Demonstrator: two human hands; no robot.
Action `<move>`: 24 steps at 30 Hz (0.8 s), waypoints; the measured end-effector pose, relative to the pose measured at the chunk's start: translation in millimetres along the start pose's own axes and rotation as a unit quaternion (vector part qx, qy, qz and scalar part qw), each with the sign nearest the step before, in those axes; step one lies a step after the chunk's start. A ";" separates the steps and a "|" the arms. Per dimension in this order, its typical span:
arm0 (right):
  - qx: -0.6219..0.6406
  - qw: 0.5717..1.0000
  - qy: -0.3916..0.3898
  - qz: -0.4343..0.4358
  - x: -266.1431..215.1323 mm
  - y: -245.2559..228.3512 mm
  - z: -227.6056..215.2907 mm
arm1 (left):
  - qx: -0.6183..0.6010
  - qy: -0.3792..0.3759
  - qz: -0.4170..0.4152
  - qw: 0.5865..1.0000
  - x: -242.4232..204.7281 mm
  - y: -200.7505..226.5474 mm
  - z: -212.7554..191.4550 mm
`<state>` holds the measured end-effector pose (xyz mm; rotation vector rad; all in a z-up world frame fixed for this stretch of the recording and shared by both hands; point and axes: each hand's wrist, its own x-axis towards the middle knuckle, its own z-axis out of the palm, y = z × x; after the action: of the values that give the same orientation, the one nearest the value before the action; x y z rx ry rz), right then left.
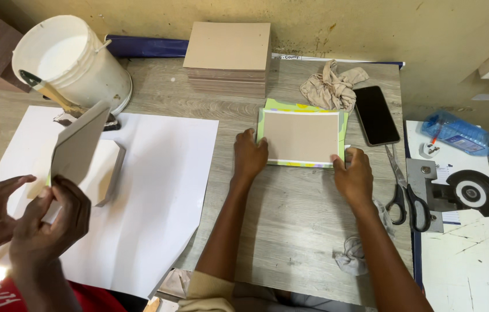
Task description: The person applies glue to the edges of a book cover using a brush and then presses a cardboard piece onto the glued surface. They repeat this process for multiple book covers, stacking the finished items on the table.
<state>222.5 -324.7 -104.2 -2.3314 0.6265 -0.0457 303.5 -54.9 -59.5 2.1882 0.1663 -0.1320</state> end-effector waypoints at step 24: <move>0.256 0.944 -0.127 -0.166 -130.4 -8.3 -28.2 | -0.290 -0.066 0.124 0.947 -181.0 -42.4 -81.5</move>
<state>105.3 -278.5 -59.4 -1.8660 0.0675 -0.0536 120.8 23.1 -17.7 1.5886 -0.1346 -0.0750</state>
